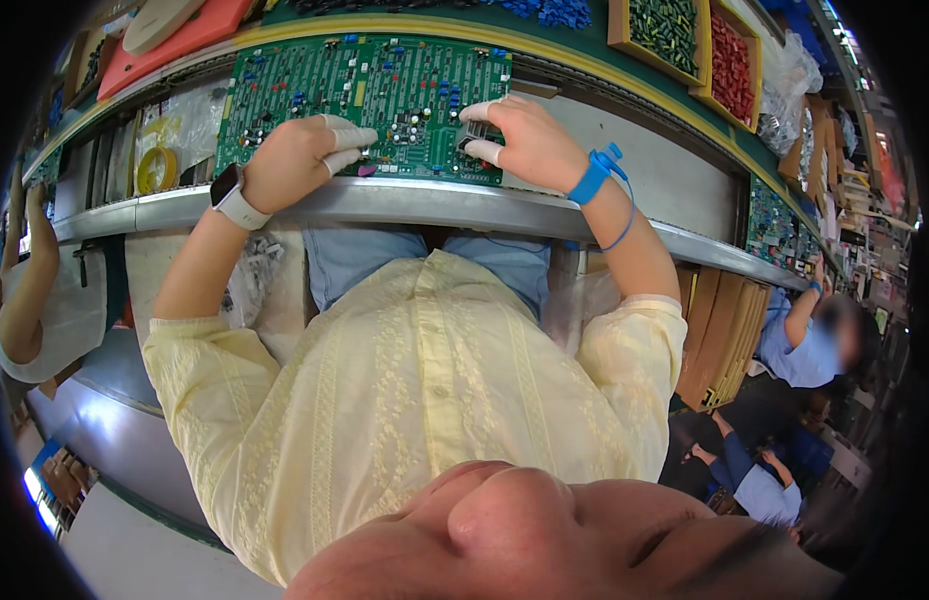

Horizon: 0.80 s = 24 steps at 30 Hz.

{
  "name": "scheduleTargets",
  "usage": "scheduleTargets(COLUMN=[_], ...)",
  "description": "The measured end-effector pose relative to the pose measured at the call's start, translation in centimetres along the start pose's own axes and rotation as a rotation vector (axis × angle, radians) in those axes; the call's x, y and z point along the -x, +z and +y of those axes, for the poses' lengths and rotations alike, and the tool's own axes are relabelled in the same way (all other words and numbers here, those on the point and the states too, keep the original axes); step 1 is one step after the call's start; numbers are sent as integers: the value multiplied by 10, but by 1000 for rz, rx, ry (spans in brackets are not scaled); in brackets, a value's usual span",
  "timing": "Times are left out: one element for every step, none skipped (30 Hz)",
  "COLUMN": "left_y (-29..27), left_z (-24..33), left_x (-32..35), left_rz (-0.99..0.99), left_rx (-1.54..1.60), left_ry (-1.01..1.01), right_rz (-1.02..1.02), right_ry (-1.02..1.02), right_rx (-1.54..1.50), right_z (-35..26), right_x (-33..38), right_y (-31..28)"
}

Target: Assembling components onto a printed circuit board at a production line workstation.

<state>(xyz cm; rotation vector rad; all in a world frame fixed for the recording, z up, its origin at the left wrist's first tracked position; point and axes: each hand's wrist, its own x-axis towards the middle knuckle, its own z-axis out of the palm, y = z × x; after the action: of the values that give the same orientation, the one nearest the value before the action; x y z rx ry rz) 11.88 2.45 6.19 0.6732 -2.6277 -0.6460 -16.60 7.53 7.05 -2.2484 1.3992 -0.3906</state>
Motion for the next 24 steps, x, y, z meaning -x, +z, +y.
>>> scheduleTargets(left_y=[-3,-9,-18,-25,-31,-35,-40,-45,-47,-48,-55,-61,-60,-58,-55,-52,-50,-48,-44,-41,-37,-36,-36,-37], left_z=[0,1,1,0,0,-7,-18,-29,-39,-50,-55,-60,-69,-79,-89,-95,-100,-105,-108,-111,-115,-112,-110,-106], left_x=[4,9,14,19,25,32,41,50,57,63,75,87,98,105,113,118,122,127,125,123,121,119,118,117], left_rz=[71,73,119,164,227,231,244,255,256,245,237,240,260,276,277,271,265,267,264,262,263,300,337,340], left_rx=[-1,0,41,87,187,190,140,91,95,-14,-144,-156,-196,-234,-233,-257,-283,-285,-228,-172,-168,-84,-1,-3], left_ry=[0,-3,-113,-216,-257,-257,-341,-423,-417,-513,-631,-642,-693,-737,-735,-762,-790,-792,-793,-796,-790,-767,-743,-744], right_rz=[-20,-24,-47,-69,-72,-97,-120,-120,-117,-114,-114,-111,-113,-113,-107,-102,-101,-110,-119,-118,-112,-106,-105,-90], right_ry=[-28,-29,-30,-25,-26,-16,-7,-5,-7,-4,-22,-40,-47,-45,-40,-35,-36,-36,-26,-20,-29,-46,-50,-74], right_rx=[65,67,96,128,132,153,174,178,188,201,195,189,192,195,202,208,209,211,219,224,236,242,243,257], right_z=[1,0,-1,-2,-4,-6,-7,-7,-6,-4,-5,-7,-7,-7,-7,-8,-8,-9,-9,-8,-7,-6,-5,-5], right_x=[-2,-4,-5,-6,-6,-7,-7,-7,-6,-4,-7,-9,-10,-9,-9,-8,-8,-9,-8,-7,-6,-5,-5,-5], right_y=[2,2,1,0,-1,-2,-3,-3,-3,-3,-2,-2,-1,-1,-2,-2,-2,-2,-3,-3,-2,-1,1,2])
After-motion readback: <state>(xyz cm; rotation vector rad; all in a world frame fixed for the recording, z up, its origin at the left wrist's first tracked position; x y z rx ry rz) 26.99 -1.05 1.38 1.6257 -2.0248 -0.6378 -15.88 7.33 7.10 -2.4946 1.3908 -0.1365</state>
